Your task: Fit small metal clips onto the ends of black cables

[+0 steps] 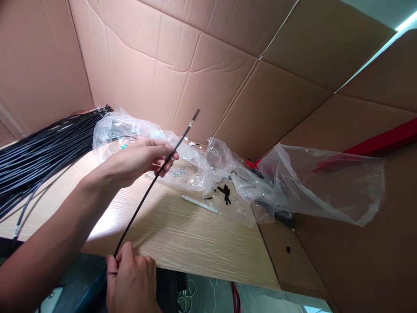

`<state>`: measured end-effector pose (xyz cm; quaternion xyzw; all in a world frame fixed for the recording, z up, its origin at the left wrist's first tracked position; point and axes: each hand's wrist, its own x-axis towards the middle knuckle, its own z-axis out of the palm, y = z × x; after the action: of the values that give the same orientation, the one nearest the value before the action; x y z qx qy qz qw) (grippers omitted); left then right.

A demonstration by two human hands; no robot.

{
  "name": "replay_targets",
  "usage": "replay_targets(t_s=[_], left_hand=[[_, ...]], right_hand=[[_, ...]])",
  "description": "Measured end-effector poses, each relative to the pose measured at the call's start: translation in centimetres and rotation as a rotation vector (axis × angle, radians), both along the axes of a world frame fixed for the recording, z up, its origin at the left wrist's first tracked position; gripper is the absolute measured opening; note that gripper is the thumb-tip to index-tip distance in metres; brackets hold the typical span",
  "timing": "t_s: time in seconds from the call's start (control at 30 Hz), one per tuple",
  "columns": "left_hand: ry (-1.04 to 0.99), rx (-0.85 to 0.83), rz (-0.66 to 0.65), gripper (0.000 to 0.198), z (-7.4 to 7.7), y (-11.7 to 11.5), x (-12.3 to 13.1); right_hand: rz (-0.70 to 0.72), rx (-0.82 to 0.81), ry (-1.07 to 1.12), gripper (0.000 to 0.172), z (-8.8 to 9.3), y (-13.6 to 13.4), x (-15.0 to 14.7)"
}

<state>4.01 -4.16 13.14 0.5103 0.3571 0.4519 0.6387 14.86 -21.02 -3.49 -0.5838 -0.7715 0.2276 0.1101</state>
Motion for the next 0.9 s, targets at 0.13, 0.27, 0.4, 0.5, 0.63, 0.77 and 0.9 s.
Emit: replay_targets(t_s=[0.13,0.27,0.4,0.5,0.63,0.77,0.9], left_hand=[[0.031,0.135,-0.206,0.029,0.5,1.3,2.4],[-0.028,0.147,-0.515,0.025,-1.9,2.6,2.8],[-0.033,0.136,-0.730,0.023,-5.7,2.4,2.3],[-0.015,0.111,-0.820,0.029,-8.7,1.7,2.1],[-0.049,0.094,-0.730,0.031,-11.4,0.7,2.1],[-0.026,0.046,-0.601,0.033,-12.4,0.4,2.2],[0.117,0.189,-0.259,0.034,-13.1,0.1,2.6]], right_hand=[[-0.067,-0.135,0.065,0.013,1.5,0.1,0.0],[-0.061,-0.492,0.297,0.015,6.0,0.7,3.3],[-0.215,-0.424,0.507,0.036,10.5,2.4,9.3],[-0.401,-0.079,0.491,0.051,11.9,5.6,12.5],[-0.395,0.171,0.488,0.054,11.4,11.7,13.1],[-0.273,0.219,0.548,0.046,10.9,17.1,12.0],[-0.182,0.192,0.647,0.037,10.4,19.6,11.4]])
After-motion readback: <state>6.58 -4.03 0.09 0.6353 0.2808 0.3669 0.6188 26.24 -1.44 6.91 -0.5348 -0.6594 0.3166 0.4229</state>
